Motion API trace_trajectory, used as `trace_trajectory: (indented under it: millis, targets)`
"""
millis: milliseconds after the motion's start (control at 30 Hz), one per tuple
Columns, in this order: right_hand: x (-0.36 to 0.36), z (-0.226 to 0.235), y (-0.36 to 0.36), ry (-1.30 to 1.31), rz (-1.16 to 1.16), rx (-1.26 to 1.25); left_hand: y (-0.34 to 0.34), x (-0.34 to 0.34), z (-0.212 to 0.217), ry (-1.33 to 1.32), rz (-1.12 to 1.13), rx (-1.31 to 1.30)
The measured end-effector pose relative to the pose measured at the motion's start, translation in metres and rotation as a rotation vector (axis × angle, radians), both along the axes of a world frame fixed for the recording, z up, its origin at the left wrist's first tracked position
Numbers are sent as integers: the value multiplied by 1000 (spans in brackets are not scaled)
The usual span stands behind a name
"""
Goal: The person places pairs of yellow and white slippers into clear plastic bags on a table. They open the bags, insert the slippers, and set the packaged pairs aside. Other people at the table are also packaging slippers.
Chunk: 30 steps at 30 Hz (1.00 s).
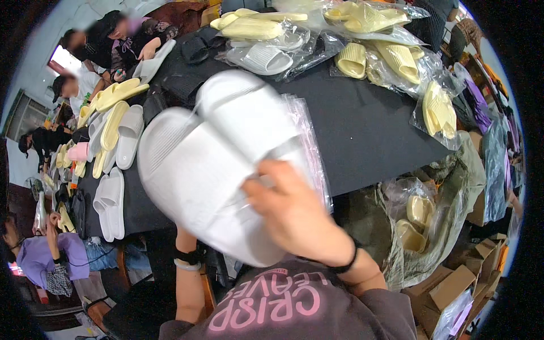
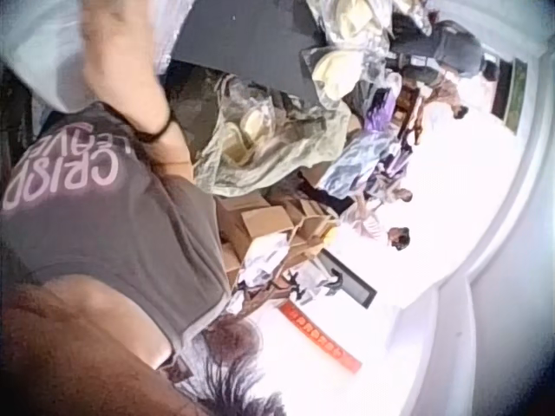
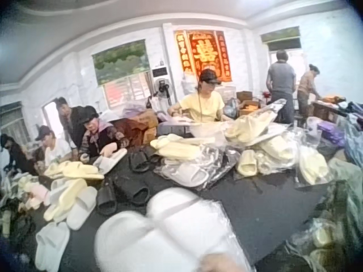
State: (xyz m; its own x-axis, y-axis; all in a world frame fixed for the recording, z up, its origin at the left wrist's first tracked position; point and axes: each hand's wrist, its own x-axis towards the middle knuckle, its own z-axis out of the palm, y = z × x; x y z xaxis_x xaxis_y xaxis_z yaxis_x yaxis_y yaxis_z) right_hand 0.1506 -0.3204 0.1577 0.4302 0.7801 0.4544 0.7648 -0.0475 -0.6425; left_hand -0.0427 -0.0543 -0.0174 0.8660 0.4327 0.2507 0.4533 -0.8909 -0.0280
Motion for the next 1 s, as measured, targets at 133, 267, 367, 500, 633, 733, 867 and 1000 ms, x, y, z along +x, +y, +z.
trace_trajectory:
  millis: [133, 267, 367, 500, 633, 733, 867, 1000]
  targets:
    - [-20, -54, 66, 40, 141, -27, -12, -2, -7, 65, 51, -7]
    - [-17, -107, 95, -20, 0, -97, -22, 17, 16, 222, 277, -159]
    - [-7, -122, 94, -14, 6, -152, -23, 21, 15, 71, 285, -191]
    - [11, -114, 57, 187, 144, 23, -19, 8, 18, 37, 254, -176]
    - [26, -124, 22, 114, -226, 41, -50, 8, 88, -163, 115, -170]
    - [27, -152, 23, 425, -212, 34, -69, 27, 119, -152, -102, -432]
    - [30, -158, 22, 283, -163, -48, -82, 75, 110, 0, -204, -258]
    - [38, -167, 21, 314, -137, -18, -77, 105, 76, -83, -153, -180]
